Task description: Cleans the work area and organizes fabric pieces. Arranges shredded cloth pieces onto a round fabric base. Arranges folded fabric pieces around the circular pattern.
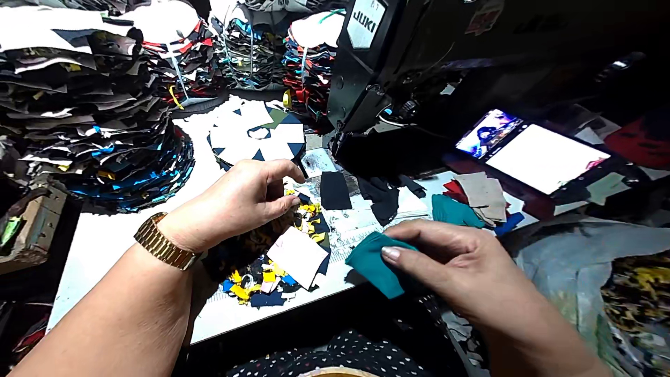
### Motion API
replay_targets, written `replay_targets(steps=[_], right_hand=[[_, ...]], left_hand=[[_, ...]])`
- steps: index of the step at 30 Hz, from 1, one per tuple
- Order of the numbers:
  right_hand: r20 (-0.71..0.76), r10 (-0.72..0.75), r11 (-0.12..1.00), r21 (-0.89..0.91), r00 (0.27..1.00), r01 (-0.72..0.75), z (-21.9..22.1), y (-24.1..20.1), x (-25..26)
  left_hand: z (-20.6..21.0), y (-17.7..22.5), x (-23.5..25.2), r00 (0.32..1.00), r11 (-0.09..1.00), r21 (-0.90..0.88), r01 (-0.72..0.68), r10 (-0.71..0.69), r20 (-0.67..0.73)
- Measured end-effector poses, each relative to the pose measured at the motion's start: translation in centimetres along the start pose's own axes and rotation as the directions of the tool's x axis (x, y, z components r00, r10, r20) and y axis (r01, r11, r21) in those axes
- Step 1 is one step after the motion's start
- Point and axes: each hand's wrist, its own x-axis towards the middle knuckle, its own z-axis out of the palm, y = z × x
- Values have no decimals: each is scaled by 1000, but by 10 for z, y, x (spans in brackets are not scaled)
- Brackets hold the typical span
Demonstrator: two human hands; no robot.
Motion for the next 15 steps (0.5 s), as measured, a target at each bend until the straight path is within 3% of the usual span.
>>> replay_targets(steps=[5,7,9,10,12,15], right_hand=[[-80,47,999,22,996,-46,17,7,3],[-128,3,974,-222,992,-32,22,15,3],[-162,-126,801,-598,979,4,24,28,3],[-156,-170,729,-684,973,18,23,32,3],[-145,-160,708,-706,976,11,17,36,3],[-135,-99,791,-612,986,-4,4,34,2]], left_hand=[[-2,0,0,1000,1000,-1,0,0,-16],[-2,-2,-1,1000,1000,27,8,-8,-21],[-2,-3,-1,999,999,50,18,-17,-30],[-3,-4,-1,999,998,55,16,-14,-37],[-4,-3,-1,999,998,53,20,-18,-41],[-4,-3,-1,999,998,57,10,-8,-40]])
